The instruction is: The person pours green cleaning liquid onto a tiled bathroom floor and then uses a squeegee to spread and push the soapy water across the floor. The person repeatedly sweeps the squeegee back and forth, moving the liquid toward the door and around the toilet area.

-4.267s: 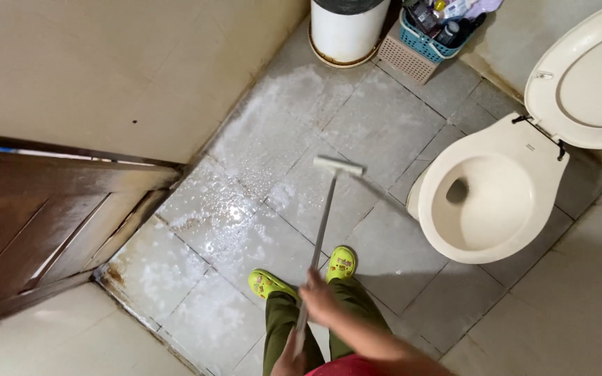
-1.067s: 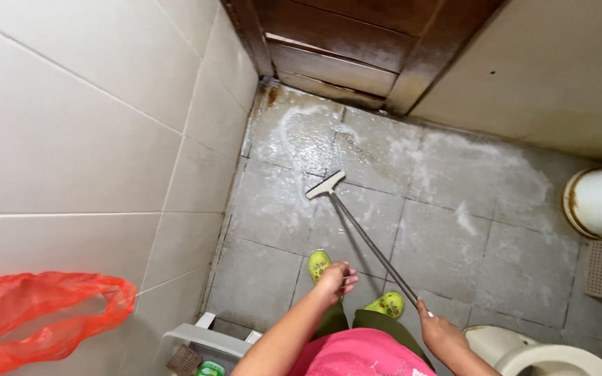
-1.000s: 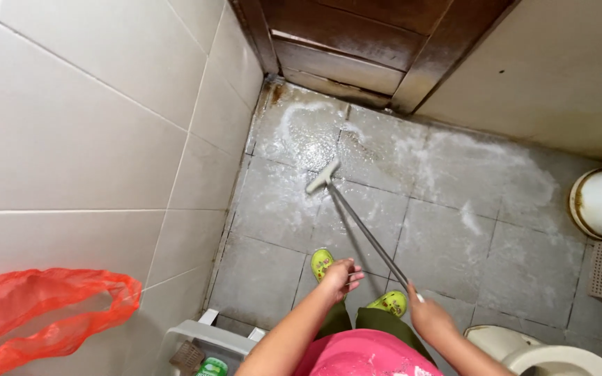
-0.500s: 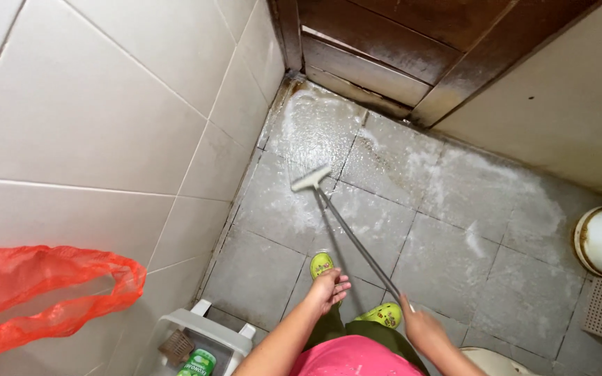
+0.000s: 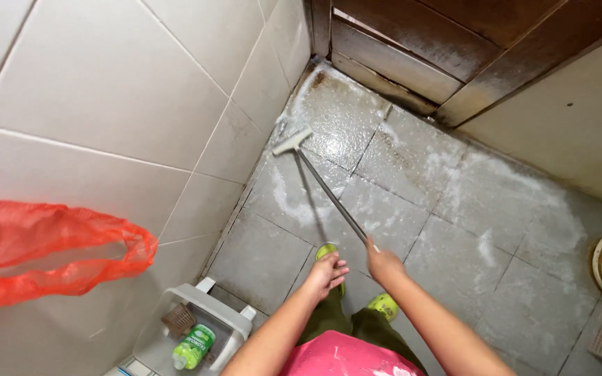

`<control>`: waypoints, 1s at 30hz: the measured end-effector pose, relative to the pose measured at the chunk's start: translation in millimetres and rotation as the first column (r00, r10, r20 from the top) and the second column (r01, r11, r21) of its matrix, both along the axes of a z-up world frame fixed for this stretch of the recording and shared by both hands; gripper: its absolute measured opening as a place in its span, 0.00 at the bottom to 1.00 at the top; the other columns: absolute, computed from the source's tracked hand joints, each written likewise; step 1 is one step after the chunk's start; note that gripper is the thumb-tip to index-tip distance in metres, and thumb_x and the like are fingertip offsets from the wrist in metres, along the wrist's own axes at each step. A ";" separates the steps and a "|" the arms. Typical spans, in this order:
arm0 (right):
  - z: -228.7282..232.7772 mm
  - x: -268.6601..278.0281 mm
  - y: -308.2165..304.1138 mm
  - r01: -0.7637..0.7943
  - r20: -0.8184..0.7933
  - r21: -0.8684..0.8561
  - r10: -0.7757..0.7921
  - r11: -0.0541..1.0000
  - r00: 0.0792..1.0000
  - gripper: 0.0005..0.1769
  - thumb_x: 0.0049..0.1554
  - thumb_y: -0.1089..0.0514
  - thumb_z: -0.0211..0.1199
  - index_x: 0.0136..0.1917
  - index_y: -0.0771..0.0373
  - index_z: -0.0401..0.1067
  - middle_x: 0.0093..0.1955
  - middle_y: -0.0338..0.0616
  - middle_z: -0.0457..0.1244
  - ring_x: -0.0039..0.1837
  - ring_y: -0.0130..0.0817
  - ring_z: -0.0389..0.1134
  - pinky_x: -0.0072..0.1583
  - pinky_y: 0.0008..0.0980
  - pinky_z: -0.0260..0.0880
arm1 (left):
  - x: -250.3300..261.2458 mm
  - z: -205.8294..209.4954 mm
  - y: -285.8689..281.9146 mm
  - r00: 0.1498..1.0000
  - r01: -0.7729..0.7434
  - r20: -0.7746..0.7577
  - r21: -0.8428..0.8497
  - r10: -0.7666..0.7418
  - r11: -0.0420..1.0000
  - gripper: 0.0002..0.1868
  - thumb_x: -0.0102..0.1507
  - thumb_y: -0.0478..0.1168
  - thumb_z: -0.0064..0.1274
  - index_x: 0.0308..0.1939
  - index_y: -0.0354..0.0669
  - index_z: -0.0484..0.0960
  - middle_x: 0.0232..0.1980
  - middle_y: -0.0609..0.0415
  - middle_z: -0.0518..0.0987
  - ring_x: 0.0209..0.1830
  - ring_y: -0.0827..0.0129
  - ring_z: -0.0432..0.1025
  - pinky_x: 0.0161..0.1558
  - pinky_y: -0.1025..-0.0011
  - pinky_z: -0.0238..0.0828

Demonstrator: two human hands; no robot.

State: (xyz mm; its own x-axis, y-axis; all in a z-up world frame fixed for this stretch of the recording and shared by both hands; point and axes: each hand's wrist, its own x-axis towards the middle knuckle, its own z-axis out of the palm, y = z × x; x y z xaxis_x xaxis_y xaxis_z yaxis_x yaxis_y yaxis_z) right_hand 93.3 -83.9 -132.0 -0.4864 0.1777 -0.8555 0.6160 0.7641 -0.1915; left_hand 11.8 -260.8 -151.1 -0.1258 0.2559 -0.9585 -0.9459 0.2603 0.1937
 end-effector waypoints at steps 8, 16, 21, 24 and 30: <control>49.9 294.4 46.7 -0.168 0.277 0.054 0.147 0.984 0.950 0.46 0.60 0.61 0.39 0.85 0.35 0.26 0.72 0.41 0.61 0.63 0.50 0.72 0.62 0.47 0.70 | 76.0 -20.5 -19.9 0.992 -0.115 0.047 -0.094 0.120 0.989 0.16 0.69 0.54 0.44 0.59 0.60 0.74 0.51 0.61 0.83 0.43 0.75 0.81 0.40 0.74 0.73; -48.5 178.8 4.1 -0.251 -0.374 0.169 0.298 0.953 0.878 0.37 0.57 0.64 0.48 0.79 0.55 0.55 0.42 0.55 0.72 0.45 0.52 0.77 0.46 0.53 0.78 | 188.7 -17.9 -2.8 0.982 -0.187 0.034 0.089 0.185 0.978 0.28 0.73 0.51 0.41 0.76 0.51 0.57 0.63 0.52 0.75 0.65 0.58 0.75 0.68 0.53 0.66; -50.5 197.1 -8.0 -0.335 -0.354 0.172 0.375 0.927 0.857 0.35 0.58 0.63 0.46 0.79 0.60 0.56 0.44 0.55 0.72 0.48 0.52 0.77 0.49 0.53 0.77 | 217.3 -12.8 -28.1 0.965 -0.261 0.026 0.113 0.260 0.959 0.28 0.73 0.52 0.43 0.76 0.55 0.59 0.65 0.51 0.73 0.68 0.55 0.72 0.69 0.52 0.65; 10.0 292.3 25.1 -0.431 -0.306 0.284 0.507 0.856 0.806 0.35 0.59 0.63 0.54 0.79 0.54 0.55 0.43 0.46 0.72 0.45 0.39 0.78 0.45 0.40 0.79 | 222.7 -24.6 -59.6 0.952 -0.305 0.014 0.090 0.305 0.948 0.28 0.73 0.52 0.44 0.75 0.55 0.60 0.63 0.52 0.74 0.64 0.59 0.75 0.67 0.55 0.67; 39.1 367.1 37.6 -0.419 -0.017 0.150 0.426 0.896 0.905 0.43 0.56 0.61 0.49 0.83 0.50 0.43 0.47 0.48 0.75 0.51 0.44 0.79 0.53 0.48 0.80 | 229.1 -40.0 -109.8 0.937 -0.346 0.051 0.012 0.345 0.938 0.28 0.73 0.51 0.42 0.76 0.54 0.59 0.65 0.52 0.74 0.65 0.59 0.75 0.67 0.55 0.68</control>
